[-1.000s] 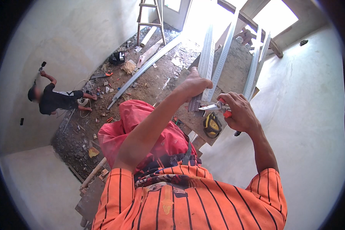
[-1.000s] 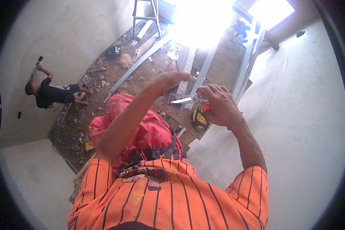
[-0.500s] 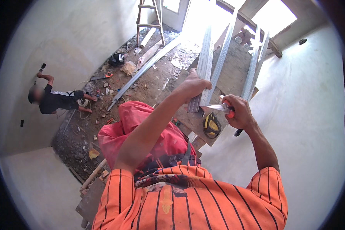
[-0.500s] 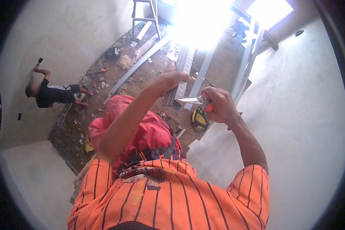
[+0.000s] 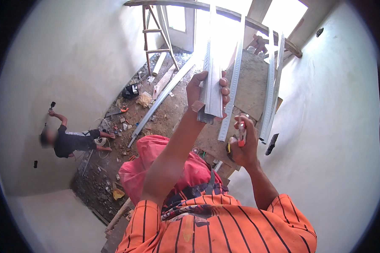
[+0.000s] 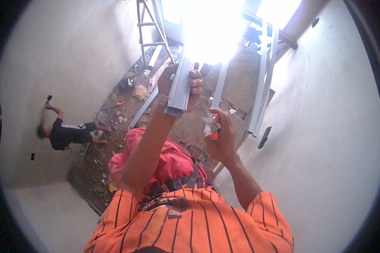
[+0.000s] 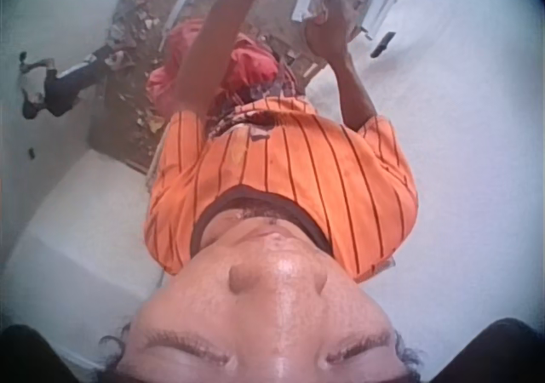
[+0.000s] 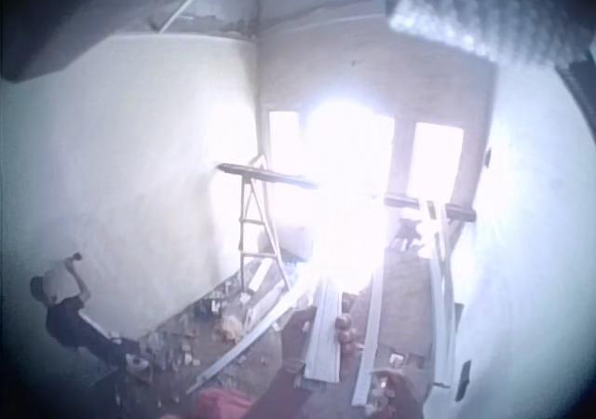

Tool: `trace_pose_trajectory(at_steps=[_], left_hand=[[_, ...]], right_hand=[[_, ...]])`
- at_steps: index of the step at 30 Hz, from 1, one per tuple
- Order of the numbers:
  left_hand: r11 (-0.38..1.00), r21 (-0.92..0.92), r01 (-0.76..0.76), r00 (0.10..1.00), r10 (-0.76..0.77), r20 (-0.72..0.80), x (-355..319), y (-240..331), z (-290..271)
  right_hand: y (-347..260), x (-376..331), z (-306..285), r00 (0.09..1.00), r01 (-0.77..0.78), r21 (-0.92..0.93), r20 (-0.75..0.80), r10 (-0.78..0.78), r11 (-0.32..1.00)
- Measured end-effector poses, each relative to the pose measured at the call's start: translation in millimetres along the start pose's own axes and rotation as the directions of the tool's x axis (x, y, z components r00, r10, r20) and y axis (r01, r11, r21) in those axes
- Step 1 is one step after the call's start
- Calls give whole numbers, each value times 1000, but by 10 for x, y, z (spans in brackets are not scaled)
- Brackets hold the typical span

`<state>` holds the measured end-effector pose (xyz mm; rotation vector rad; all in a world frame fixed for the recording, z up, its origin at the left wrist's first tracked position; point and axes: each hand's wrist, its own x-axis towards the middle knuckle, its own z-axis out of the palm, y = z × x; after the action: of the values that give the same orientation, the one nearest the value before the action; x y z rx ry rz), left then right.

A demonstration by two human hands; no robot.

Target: The person sits on a scaffold and uses tin snips to cut a long metal profile into shorter pieces. They repeatedly position the snips, cut, and separate the pieces while holding the profile against their lap.

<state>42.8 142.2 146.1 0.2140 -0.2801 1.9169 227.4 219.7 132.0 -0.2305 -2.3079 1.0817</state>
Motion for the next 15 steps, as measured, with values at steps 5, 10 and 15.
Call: trace_pose_trajectory(at_steps=[5,10,15], left_hand=[[920,393,-11,942,141,-305,-8,-82,65],[875,483,-11,876,241,-417,246,-434,138],[854,518,41,832,257,-491,529,-765,102]], right_hand=[[-129,60,-190,984,89,-393,-108,-142,915],[-140,43,-477,987,2,-368,-147,-60,930],[-147,-145,-600,953,-169,-525,-304,1,834]])
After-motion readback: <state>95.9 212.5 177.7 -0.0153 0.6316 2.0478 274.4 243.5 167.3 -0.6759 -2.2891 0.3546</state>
